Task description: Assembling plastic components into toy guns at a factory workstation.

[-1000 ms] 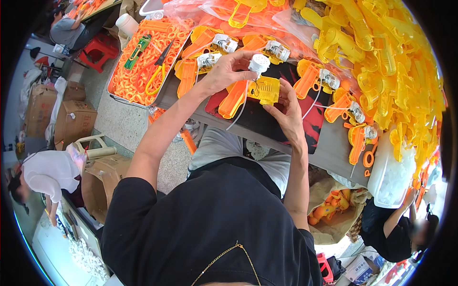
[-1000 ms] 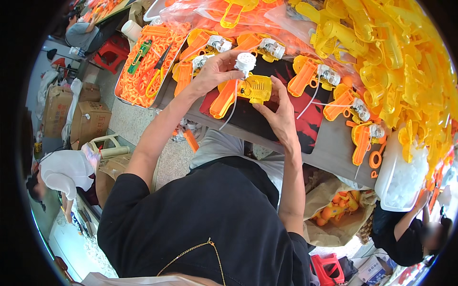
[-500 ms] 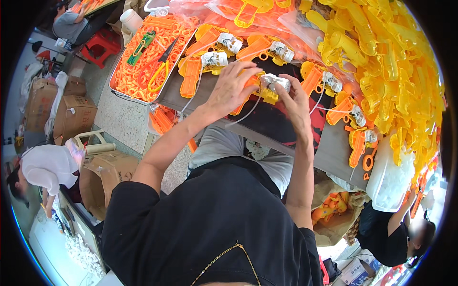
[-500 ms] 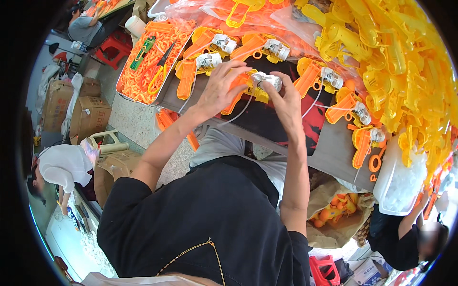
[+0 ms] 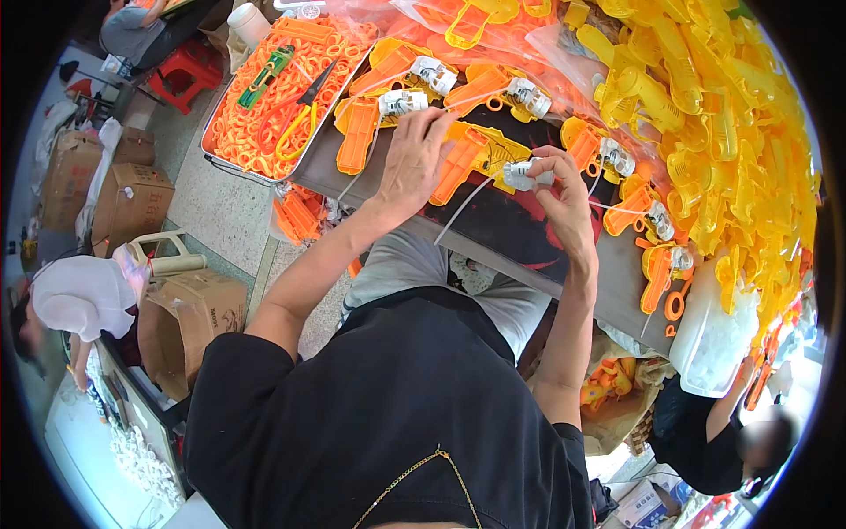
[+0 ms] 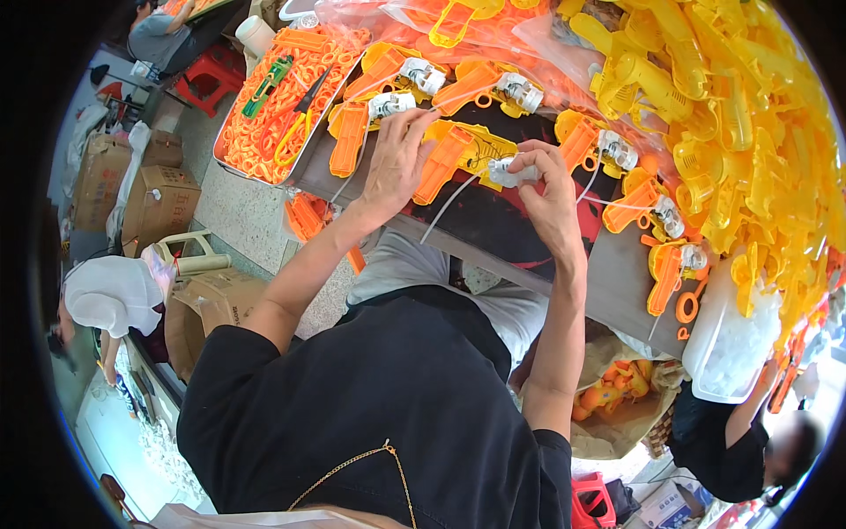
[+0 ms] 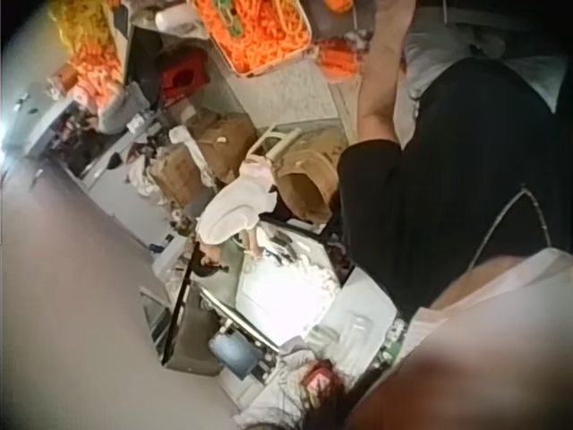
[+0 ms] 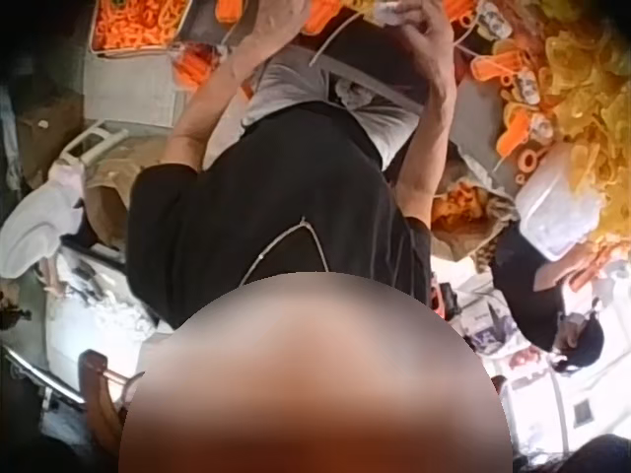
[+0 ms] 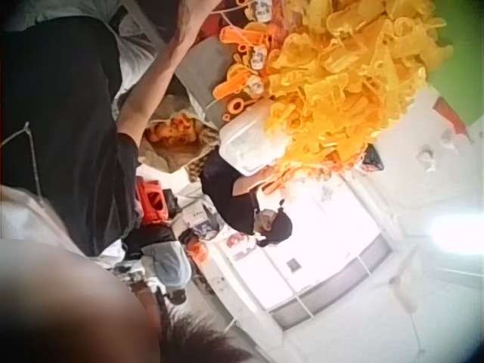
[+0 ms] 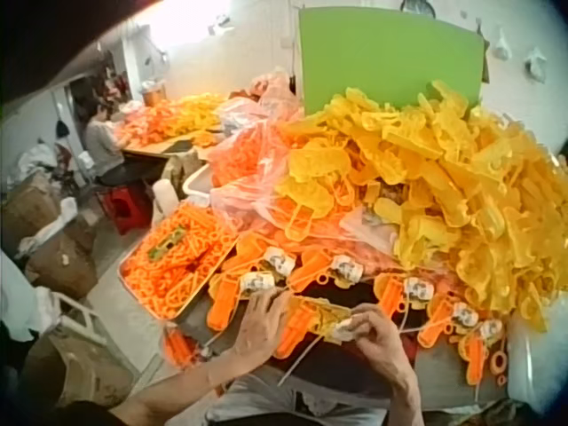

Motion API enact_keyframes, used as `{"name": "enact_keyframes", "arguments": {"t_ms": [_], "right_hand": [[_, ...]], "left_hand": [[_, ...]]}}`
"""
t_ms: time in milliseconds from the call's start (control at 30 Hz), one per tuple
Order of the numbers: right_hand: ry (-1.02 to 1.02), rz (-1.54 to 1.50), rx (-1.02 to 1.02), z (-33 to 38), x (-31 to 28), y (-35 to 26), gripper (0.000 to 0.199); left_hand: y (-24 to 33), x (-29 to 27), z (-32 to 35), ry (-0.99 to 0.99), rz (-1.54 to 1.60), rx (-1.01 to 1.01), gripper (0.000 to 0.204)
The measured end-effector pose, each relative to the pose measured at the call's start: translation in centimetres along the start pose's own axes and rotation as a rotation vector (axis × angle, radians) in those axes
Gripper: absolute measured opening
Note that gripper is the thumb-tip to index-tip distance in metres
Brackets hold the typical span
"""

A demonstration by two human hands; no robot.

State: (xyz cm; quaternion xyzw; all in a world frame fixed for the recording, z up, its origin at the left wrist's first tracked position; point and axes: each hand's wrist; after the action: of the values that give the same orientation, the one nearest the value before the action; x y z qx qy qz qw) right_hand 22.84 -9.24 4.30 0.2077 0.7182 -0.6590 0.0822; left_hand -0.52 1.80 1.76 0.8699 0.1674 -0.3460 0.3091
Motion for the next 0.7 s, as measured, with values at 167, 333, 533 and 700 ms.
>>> {"name": "enact_keyframes", "arguments": {"t_ms": [167,333,533,700], "right_hand": [[0.251,0.507,-0.217,0.1,3.2,-1.5,0.022],[0.283,0.863,-0.255,-0.1,7.7,-1.2,0.038],[0.462,0.542,-0.114,-0.8,9.5,-0.4,0.053],[0.444,0.279,-0.103,-1.3,8.6,-0.1,0.033]], "left_hand": [[-0.2,0.4,0.7,-0.067,-0.031,-0.121,0.041],[0.1,0.9,-0.3,-0.049,-0.042,-0.196,0.042],[2.3,1.5,-0.3,0.057,0.654,-0.486,0.042],[3.1,1.5,-1.3,0.136,0.644,-0.169,0.025]]}}
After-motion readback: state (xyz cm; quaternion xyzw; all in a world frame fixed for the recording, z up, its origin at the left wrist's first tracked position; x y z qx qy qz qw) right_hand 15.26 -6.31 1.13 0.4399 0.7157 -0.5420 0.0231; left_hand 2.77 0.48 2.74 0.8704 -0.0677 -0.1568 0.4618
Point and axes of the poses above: each hand's wrist, its own z-axis away from the middle knuckle, its own x-axis out of the palm, y = z × x, and after that the axes turned 4 degrees about z, right-handed
